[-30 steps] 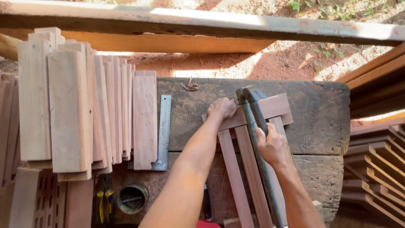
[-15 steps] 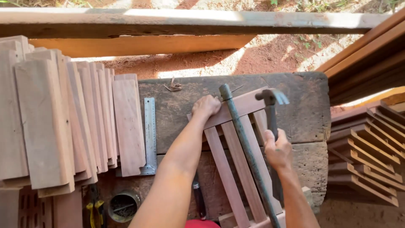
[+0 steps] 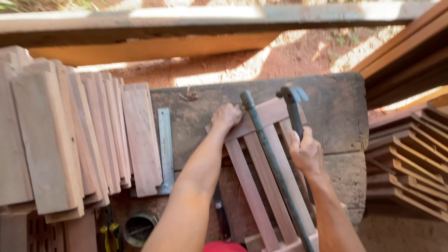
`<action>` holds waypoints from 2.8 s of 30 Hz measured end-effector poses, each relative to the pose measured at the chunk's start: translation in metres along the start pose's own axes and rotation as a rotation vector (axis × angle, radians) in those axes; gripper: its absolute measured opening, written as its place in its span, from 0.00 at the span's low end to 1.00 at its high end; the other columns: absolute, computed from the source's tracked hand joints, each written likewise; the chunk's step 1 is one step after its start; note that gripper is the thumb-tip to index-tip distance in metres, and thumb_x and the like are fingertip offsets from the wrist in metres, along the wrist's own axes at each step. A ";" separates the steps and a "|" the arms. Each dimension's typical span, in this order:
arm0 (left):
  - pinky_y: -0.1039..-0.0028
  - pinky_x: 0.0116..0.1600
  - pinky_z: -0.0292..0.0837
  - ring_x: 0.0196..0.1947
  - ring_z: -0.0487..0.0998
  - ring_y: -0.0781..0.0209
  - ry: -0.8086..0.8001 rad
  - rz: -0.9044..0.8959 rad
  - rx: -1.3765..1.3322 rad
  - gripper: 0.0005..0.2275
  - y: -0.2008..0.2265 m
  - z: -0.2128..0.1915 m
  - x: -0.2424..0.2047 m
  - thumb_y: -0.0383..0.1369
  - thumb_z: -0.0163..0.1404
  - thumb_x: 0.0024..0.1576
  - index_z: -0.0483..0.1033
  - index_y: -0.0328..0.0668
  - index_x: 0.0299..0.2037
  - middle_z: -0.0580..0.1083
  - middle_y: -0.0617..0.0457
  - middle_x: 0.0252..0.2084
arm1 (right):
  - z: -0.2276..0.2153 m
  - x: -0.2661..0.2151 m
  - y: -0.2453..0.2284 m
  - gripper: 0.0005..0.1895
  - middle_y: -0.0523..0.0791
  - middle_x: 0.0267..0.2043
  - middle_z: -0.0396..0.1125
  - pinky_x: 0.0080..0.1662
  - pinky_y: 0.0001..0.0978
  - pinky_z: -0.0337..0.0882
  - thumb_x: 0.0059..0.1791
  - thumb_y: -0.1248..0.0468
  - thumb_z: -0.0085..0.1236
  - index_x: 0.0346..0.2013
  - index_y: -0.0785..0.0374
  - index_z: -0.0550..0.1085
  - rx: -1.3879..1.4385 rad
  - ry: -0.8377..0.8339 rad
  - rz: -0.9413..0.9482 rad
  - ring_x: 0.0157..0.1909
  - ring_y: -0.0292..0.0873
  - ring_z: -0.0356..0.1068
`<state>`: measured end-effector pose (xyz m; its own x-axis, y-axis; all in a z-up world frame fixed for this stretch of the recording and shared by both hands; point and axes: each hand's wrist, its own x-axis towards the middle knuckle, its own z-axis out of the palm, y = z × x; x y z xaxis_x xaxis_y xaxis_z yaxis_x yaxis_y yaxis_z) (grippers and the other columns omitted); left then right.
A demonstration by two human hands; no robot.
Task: The person assembles a slatted wooden frame on a workbench, placing wood slats between cross rails and positioning a long metal bar clamp across the assembly. They tighten the clamp, tap components with a hammer, and use a chisel and try square while aligning the frame.
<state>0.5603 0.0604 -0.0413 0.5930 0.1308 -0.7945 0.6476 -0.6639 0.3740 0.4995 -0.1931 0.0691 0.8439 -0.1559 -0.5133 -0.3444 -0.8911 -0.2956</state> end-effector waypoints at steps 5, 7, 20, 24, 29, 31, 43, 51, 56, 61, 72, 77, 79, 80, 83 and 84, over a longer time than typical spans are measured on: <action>0.47 0.64 0.69 0.64 0.73 0.37 0.036 0.022 0.026 0.30 -0.001 -0.002 0.005 0.50 0.31 0.61 0.76 0.36 0.59 0.74 0.36 0.60 | 0.029 0.031 0.033 0.24 0.62 0.41 0.75 0.52 0.62 0.72 0.55 0.40 0.41 0.53 0.53 0.69 -0.082 -0.028 0.021 0.50 0.67 0.74; 0.47 0.64 0.69 0.64 0.73 0.38 0.005 -0.011 0.036 0.29 -0.005 0.004 0.000 0.50 0.31 0.62 0.76 0.37 0.59 0.74 0.37 0.60 | 0.024 0.012 0.026 0.25 0.62 0.41 0.75 0.52 0.62 0.71 0.55 0.39 0.42 0.54 0.52 0.69 -0.079 -0.053 0.051 0.51 0.67 0.74; 0.61 0.46 0.61 0.41 0.67 0.52 0.136 0.226 0.001 0.38 -0.009 0.025 -0.009 0.72 0.15 0.46 0.69 0.50 0.35 0.69 0.51 0.37 | 0.023 -0.064 0.032 0.16 0.53 0.29 0.74 0.39 0.52 0.71 0.55 0.52 0.49 0.48 0.59 0.74 0.329 0.044 0.068 0.35 0.57 0.73; 0.79 0.27 0.59 0.19 0.67 0.66 0.140 0.076 0.127 0.40 0.026 0.029 -0.015 0.80 0.33 0.37 0.70 0.47 0.17 0.69 0.57 0.20 | 0.017 -0.080 0.033 0.13 0.46 0.26 0.70 0.34 0.36 0.70 0.55 0.58 0.50 0.45 0.64 0.74 0.450 0.028 0.034 0.25 0.44 0.69; 0.67 0.36 0.69 0.25 0.75 0.57 0.151 0.025 0.125 0.36 0.031 0.038 -0.012 0.72 0.37 0.49 0.79 0.44 0.27 0.76 0.52 0.25 | 0.011 -0.129 0.044 0.18 0.51 0.30 0.74 0.34 0.42 0.71 0.50 0.59 0.53 0.52 0.62 0.72 0.390 0.009 0.035 0.29 0.51 0.73; 0.64 0.36 0.70 0.27 0.77 0.53 0.156 0.072 0.131 0.35 0.034 0.026 -0.017 0.69 0.35 0.52 0.80 0.43 0.28 0.76 0.50 0.26 | 0.022 -0.155 0.055 0.15 0.48 0.21 0.71 0.26 0.38 0.69 0.50 0.59 0.52 0.48 0.62 0.73 0.455 -0.100 0.108 0.21 0.46 0.70; 0.42 0.70 0.51 0.65 0.67 0.35 0.186 0.189 0.177 0.50 0.012 0.010 -0.080 0.72 0.25 0.51 0.69 0.28 0.61 0.69 0.31 0.62 | 0.152 -0.247 0.039 0.40 0.53 0.55 0.69 0.45 0.45 0.73 0.41 0.66 0.48 0.70 0.59 0.56 0.319 -0.553 -0.537 0.46 0.60 0.72; 0.67 0.52 0.72 0.50 0.78 0.49 0.498 0.565 -0.256 0.21 -0.144 0.011 -0.239 0.41 0.46 0.62 0.75 0.30 0.56 0.77 0.41 0.54 | 0.241 -0.253 0.018 0.38 0.59 0.52 0.59 0.45 0.52 0.68 0.44 0.73 0.48 0.70 0.58 0.55 0.198 -0.400 -0.744 0.43 0.65 0.66; 0.68 0.55 0.71 0.51 0.77 0.50 0.364 0.440 -0.266 0.19 -0.232 0.080 -0.266 0.39 0.45 0.62 0.75 0.32 0.57 0.77 0.43 0.54 | 0.285 -0.259 0.002 0.38 0.58 0.63 0.56 0.52 0.52 0.67 0.45 0.72 0.50 0.71 0.59 0.55 0.190 -0.269 -0.667 0.51 0.64 0.65; 0.68 0.53 0.73 0.49 0.79 0.51 0.283 0.364 -0.240 0.19 -0.242 0.115 -0.288 0.39 0.46 0.61 0.75 0.33 0.56 0.78 0.43 0.53 | 0.315 -0.272 0.002 0.33 0.56 0.70 0.53 0.57 0.52 0.65 0.46 0.68 0.52 0.67 0.67 0.59 0.054 -0.245 -0.624 0.61 0.61 0.60; 0.66 0.51 0.72 0.46 0.77 0.52 0.180 0.780 0.020 0.17 -0.194 0.169 -0.279 0.39 0.49 0.59 0.75 0.36 0.52 0.77 0.45 0.49 | 0.229 -0.375 0.218 0.17 0.50 0.47 0.68 0.44 0.52 0.68 0.50 0.61 0.55 0.54 0.56 0.67 0.072 -0.026 -0.483 0.44 0.59 0.68; 0.66 0.51 0.70 0.45 0.76 0.52 0.153 0.975 0.190 0.15 -0.137 0.243 -0.304 0.38 0.50 0.57 0.75 0.38 0.50 0.76 0.45 0.47 | 0.199 -0.478 0.412 0.18 0.50 0.44 0.68 0.41 0.51 0.67 0.49 0.63 0.57 0.53 0.57 0.67 0.020 0.176 -0.386 0.40 0.59 0.67; 0.65 0.52 0.69 0.44 0.76 0.52 0.146 1.036 0.252 0.15 -0.111 0.279 -0.317 0.38 0.51 0.56 0.75 0.39 0.49 0.76 0.45 0.47 | 0.192 -0.493 0.457 0.18 0.50 0.43 0.68 0.40 0.51 0.67 0.49 0.64 0.58 0.53 0.57 0.68 0.007 0.242 -0.357 0.39 0.59 0.67; 0.65 0.52 0.68 0.44 0.75 0.52 0.138 1.097 0.302 0.14 -0.101 0.298 -0.324 0.38 0.51 0.56 0.75 0.39 0.48 0.76 0.46 0.46 | 0.189 -0.492 0.470 0.18 0.50 0.43 0.68 0.39 0.51 0.66 0.48 0.64 0.59 0.52 0.57 0.68 -0.016 0.307 -0.329 0.38 0.58 0.66; 0.65 0.52 0.67 0.43 0.75 0.52 0.099 1.205 0.419 0.13 -0.079 0.351 -0.342 0.37 0.52 0.54 0.75 0.40 0.46 0.75 0.46 0.45 | 0.188 -0.483 0.480 0.19 0.50 0.41 0.68 0.37 0.51 0.65 0.48 0.66 0.60 0.52 0.58 0.68 -0.048 0.419 -0.258 0.35 0.58 0.66; 0.64 0.52 0.66 0.42 0.74 0.52 0.076 1.276 0.472 0.13 -0.068 0.370 -0.345 0.37 0.52 0.54 0.75 0.41 0.45 0.75 0.46 0.44 | 0.186 -0.477 0.481 0.19 0.50 0.40 0.68 0.36 0.50 0.65 0.47 0.66 0.61 0.51 0.58 0.68 -0.073 0.488 -0.213 0.34 0.58 0.66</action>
<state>0.1346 -0.2118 0.0307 0.6852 -0.7283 0.0120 -0.5811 -0.5367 0.6118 -0.1454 -0.4685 0.0220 0.9911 -0.1329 -0.0084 -0.1297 -0.9493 -0.2865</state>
